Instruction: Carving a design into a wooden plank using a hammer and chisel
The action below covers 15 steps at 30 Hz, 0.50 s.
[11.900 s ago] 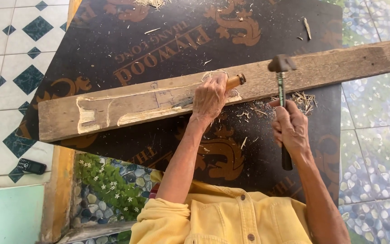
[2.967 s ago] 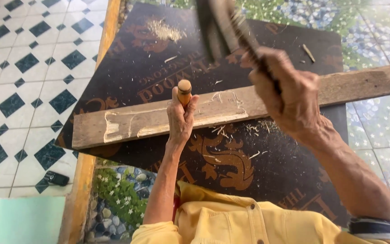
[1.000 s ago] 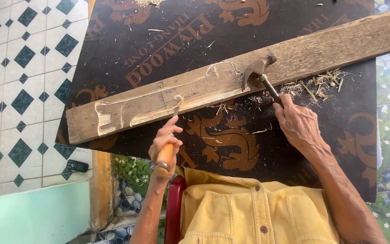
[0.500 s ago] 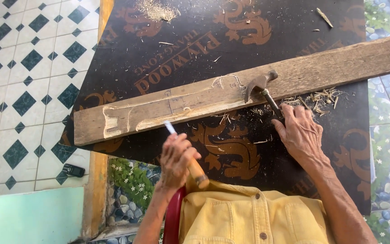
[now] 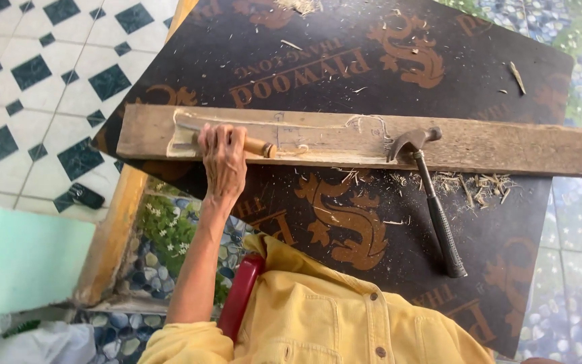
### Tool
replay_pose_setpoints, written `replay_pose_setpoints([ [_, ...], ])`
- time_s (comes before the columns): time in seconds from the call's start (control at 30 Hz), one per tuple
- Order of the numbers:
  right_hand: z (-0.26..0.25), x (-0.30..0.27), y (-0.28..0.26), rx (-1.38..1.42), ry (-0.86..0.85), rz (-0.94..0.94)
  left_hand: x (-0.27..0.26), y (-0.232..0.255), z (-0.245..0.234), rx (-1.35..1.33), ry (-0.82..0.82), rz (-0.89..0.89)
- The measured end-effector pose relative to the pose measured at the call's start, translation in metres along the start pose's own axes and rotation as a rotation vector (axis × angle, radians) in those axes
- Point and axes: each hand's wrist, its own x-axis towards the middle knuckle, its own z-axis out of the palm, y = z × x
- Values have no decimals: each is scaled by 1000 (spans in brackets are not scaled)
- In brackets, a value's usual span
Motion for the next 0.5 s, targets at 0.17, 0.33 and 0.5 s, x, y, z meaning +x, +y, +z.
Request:
replay_pose_setpoints([
  [0.17,-44,18,5,6,-35,13,-6,-3,8,20,23,-19],
  [0.33,-82,39,-24,3,-39,48,-13,-9,19,16,56,-33],
  [0.5,-107,57,-79,-3,-12,107,-1,-2,-5,-117,143,-99],
])
